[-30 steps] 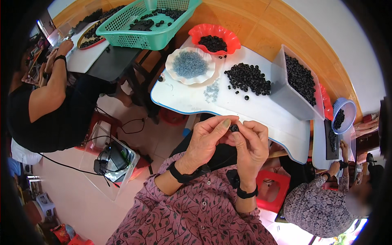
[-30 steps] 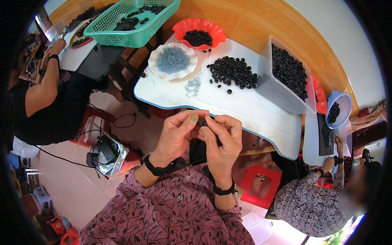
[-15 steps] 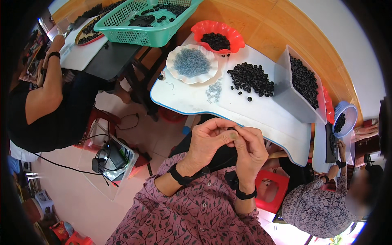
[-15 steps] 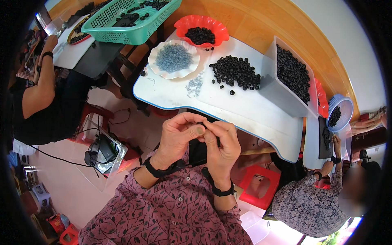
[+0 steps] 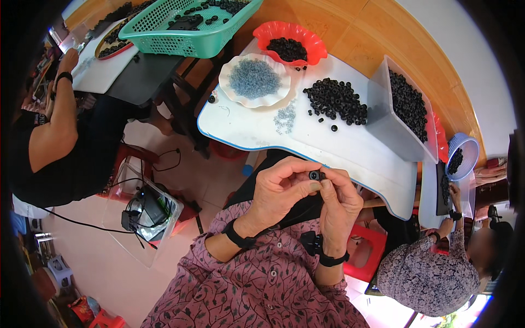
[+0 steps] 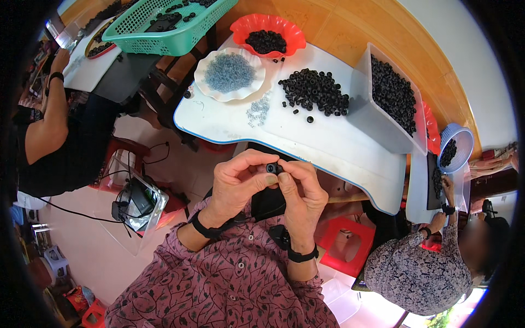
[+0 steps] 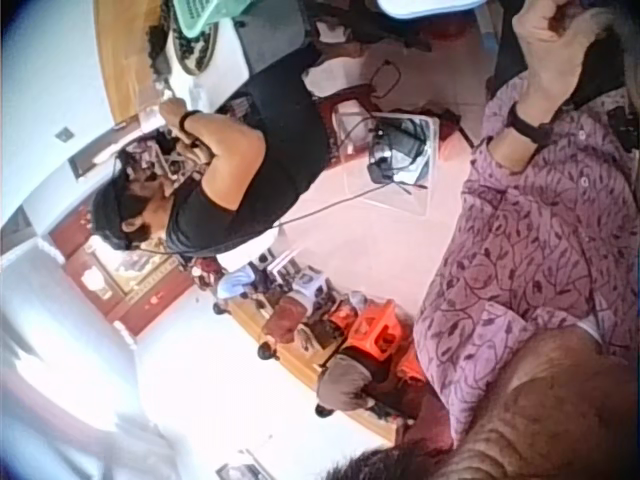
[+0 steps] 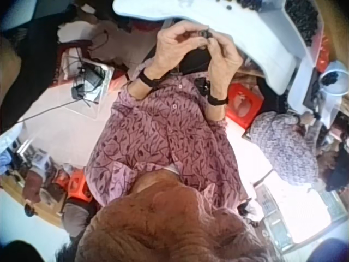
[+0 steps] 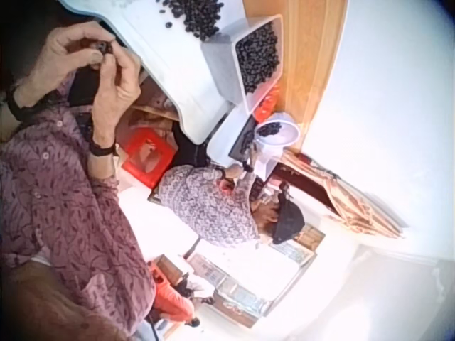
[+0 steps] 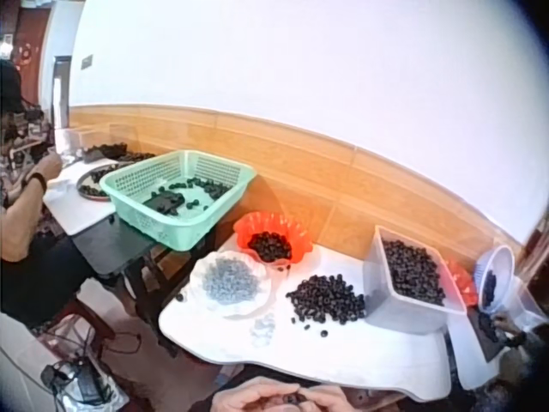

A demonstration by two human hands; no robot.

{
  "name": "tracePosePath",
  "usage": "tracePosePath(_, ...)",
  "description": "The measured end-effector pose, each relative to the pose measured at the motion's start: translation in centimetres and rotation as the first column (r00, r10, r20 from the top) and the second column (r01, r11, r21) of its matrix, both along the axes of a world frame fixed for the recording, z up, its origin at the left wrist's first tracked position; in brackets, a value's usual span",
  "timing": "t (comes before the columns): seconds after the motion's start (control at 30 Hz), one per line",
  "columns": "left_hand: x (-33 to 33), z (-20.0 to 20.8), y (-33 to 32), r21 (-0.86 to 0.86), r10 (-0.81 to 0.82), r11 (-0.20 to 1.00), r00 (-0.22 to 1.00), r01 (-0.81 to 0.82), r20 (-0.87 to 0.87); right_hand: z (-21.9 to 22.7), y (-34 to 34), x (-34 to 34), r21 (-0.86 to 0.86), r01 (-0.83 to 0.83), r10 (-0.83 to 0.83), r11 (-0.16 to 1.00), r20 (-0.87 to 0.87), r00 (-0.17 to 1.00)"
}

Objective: Manually assembling small black plastic components by inserting tiny metal pins or similar items and sorting them into containers.

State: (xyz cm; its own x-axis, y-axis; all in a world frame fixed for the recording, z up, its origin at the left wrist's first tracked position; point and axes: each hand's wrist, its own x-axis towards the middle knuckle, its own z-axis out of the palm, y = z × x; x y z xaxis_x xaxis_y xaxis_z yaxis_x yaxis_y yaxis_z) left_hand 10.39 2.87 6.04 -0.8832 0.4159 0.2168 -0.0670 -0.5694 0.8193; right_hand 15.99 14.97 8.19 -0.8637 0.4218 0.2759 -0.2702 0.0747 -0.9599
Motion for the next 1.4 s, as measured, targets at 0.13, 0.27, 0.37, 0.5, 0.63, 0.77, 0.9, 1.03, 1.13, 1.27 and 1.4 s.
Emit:
tracePosePath(0.13,-0.1,0.1,-0.2,0.003,-0.036,0.999,0.999,0.036,0.023,0.0,0.3,0.1,-0.024,-0.036,0.036,0.999,-0.01,0.999)
tracePosePath(0.27,-0.2,0.0,0.0,0.008,-0.027,1.0,1.0,0.027,0.003,-0.4,0.7,0.0,-0.088,-0.058,0.059,0.994,0.0,0.998)
tracePosePath(0.37,-0.2,-0.2,0.2,-0.003,-0.012,1.0,1.0,0.011,-0.019,-0.1,0.7,-0.1,-0.121,-0.065,0.067,0.991,0.016,0.998)
tracePosePath(0.5,-0.5,-0.4,-0.2,-0.006,-0.072,0.997,0.997,0.072,-0.027,0.4,0.6,-0.3,-0.123,-0.094,0.095,0.988,0.006,0.995)
tracePosePath(0.63,-0.8,-0.8,-0.2,-0.005,-0.125,0.992,0.992,0.125,0.015,0.2,1.0,-0.4,-0.19,-0.124,0.129,0.974,0.014,0.992)
tracePosePath(0.77,-1.2,-1.2,-0.1,0.036,-0.152,0.988,0.986,0.15,0.061,0.2,1.4,-0.7,-0.185,-0.132,0.145,0.974,0.057,0.988)
tracePosePath(0.9,-1.7,-1.5,-0.3,0.025,-0.139,0.99,0.989,0.138,0.058,0.7,0.9,-1.4,-0.172,-0.159,0.172,0.972,0.064,0.983)
tracePosePath(1.03,-2.4,-1.9,-0.7,0.028,-0.147,0.989,0.98,0.145,0.133,0.2,0.7,-2.5,-0.119,-0.163,0.177,0.979,0.115,0.977)
tracePosePath(1.13,-2.7,-1.9,-0.6,-0.016,-0.117,0.993,0.985,0.12,0.123,0.6,0.5,-2.9,-0.077,-0.142,0.154,0.987,0.198,0.968)
tracePosePath(1.27,-3.1,-2.4,-0.6,0.038,-0.074,0.997,0.983,0.068,0.167,0.8,1.2,-4.3,0.044,-0.196,0.175,0.98,0.29,0.941)
tracePosePath(1.4,-3.3,-2.8,-0.5,0.148,-0.048,0.989,0.954,0.003,0.297,1.7,2.2,-7.9,0.13,-0.147,0.071,0.981,0.463,0.883)
